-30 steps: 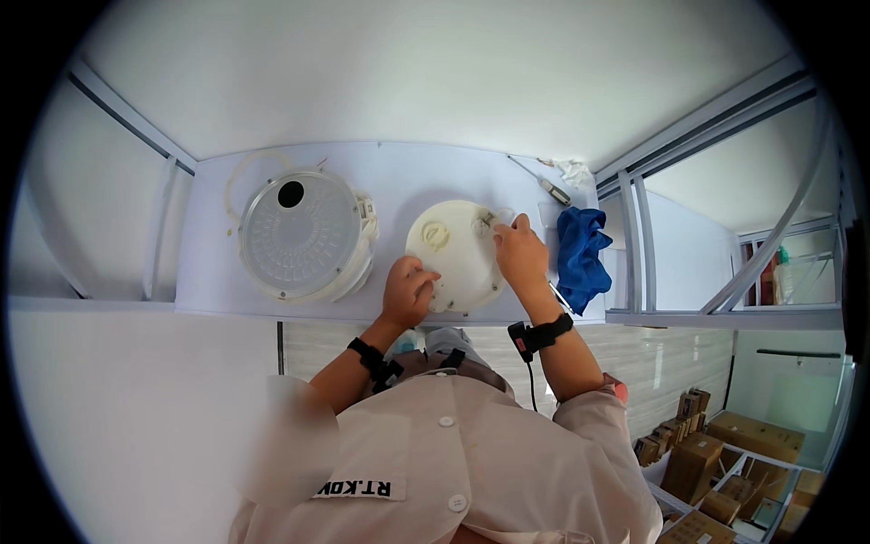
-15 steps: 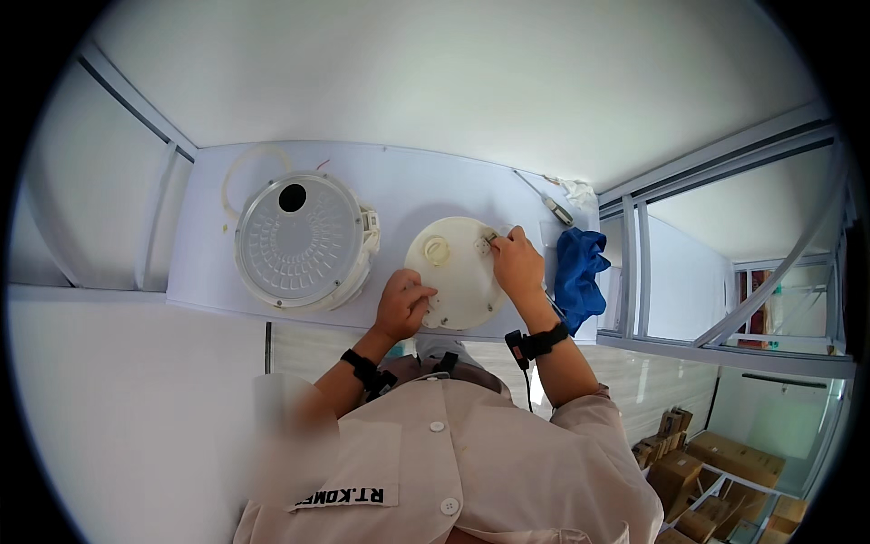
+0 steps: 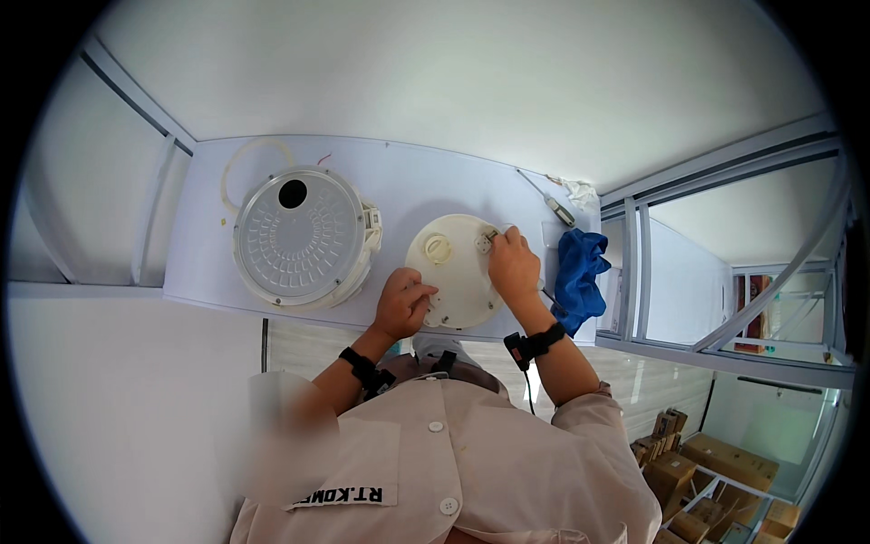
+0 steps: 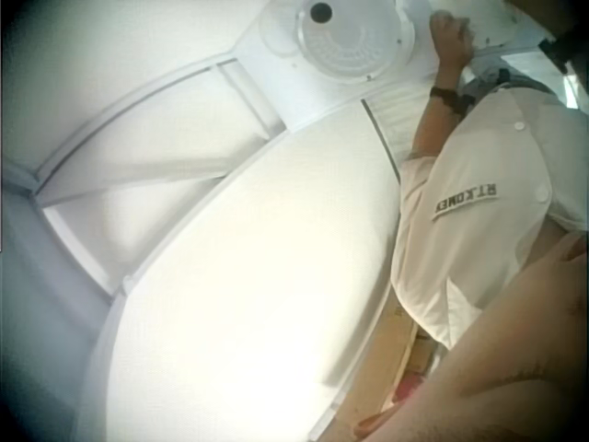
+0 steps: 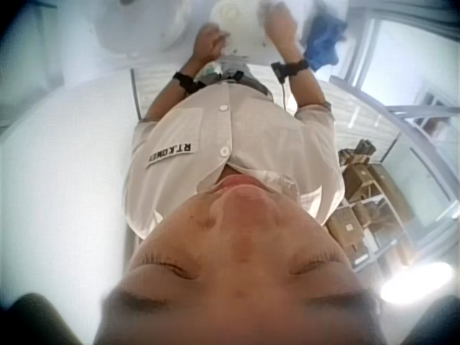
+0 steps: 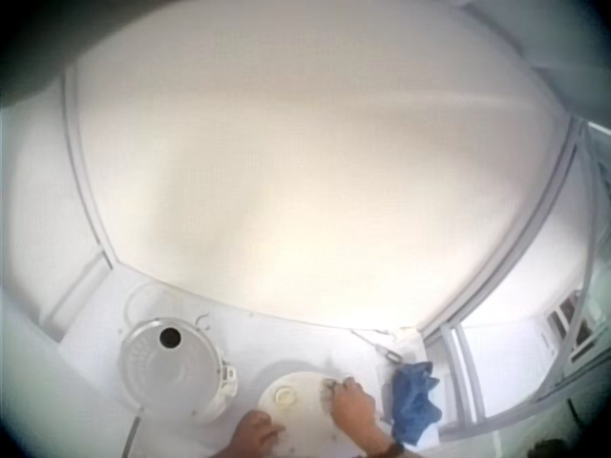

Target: The person wipes a white circular light fixture cover with a blue cloth, then uses a screwdriver to remove screws and separate the cover from the main fixture. The person continues to unscrew and remove small components from the fixture.

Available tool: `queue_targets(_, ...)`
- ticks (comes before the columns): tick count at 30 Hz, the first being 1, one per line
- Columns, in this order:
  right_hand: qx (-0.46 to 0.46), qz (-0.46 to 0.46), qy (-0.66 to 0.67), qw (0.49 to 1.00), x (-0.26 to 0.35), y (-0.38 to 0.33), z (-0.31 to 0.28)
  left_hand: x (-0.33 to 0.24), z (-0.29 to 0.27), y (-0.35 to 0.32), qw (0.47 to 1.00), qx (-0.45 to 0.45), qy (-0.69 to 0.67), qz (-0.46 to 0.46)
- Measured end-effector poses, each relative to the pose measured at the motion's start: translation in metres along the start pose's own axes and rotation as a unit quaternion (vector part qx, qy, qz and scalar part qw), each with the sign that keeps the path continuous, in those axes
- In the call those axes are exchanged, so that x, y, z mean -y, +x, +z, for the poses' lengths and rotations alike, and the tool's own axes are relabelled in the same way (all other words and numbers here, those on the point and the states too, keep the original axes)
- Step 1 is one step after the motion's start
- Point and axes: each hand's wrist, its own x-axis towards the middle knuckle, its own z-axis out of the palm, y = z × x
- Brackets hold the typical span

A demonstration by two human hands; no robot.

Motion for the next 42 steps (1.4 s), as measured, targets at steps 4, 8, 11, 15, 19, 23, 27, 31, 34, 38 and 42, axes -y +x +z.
queue_targets(4, -0.018, -0.01, -0.016, 1.0, 0.004, 0.001, 0.001, -0.002, 0.0, 0.001, 1.0, 0.003, -0.002, 0.012)
queue_targets(8, 0.015, 0.025, -0.01, 1.0, 0.008, 0.003, -0.01, -0.001, -0.001, 0.003, 1.0, -0.008, -0.003, 0.012)
queue_targets(11, 0.098, 0.067, 0.032, 0.992, 0.01, -0.001, -0.033, 0.0, -0.001, 0.002, 1.0, -0.013, -0.002, 0.002)
queue_targets(15, 0.173, 0.071, 0.096, 0.978, 0.013, -0.025, -0.041, -0.001, 0.0, 0.005, 1.0, -0.019, -0.005, -0.009)
queue_targets(19, 0.169, 0.082, 0.169, 0.968, 0.018, -0.038, -0.042, -0.001, 0.0, 0.005, 1.0, -0.017, -0.014, -0.022)
queue_targets(23, 0.078, 0.096, 0.204, 0.971, 0.004, -0.041, -0.055, 0.0, 0.001, 0.003, 0.999, -0.011, -0.016, -0.034)
queue_targets(27, 0.072, 0.187, 0.187, 0.962, -0.01, -0.047, -0.059, 0.0, 0.002, 0.004, 0.999, -0.011, -0.021, -0.041)
queue_targets(31, 0.196, 0.26, 0.25, 0.912, -0.014, -0.06, -0.057, -0.002, 0.004, 0.005, 0.999, -0.013, -0.016, -0.047)
queue_targets(34, 0.203, 0.258, 0.304, 0.894, -0.018, -0.07, -0.042, -0.004, 0.002, 0.005, 0.999, 0.005, 0.017, -0.039)
queue_targets(38, 0.168, 0.242, 0.341, 0.893, -0.027, -0.076, -0.018, -0.012, 0.005, 0.01, 0.997, -0.016, 0.073, -0.02)
queue_targets(42, 0.159, 0.349, 0.417, 0.824, -0.014, -0.065, -0.036, -0.014, 0.002, 0.014, 0.994, 0.005, 0.091, -0.058)
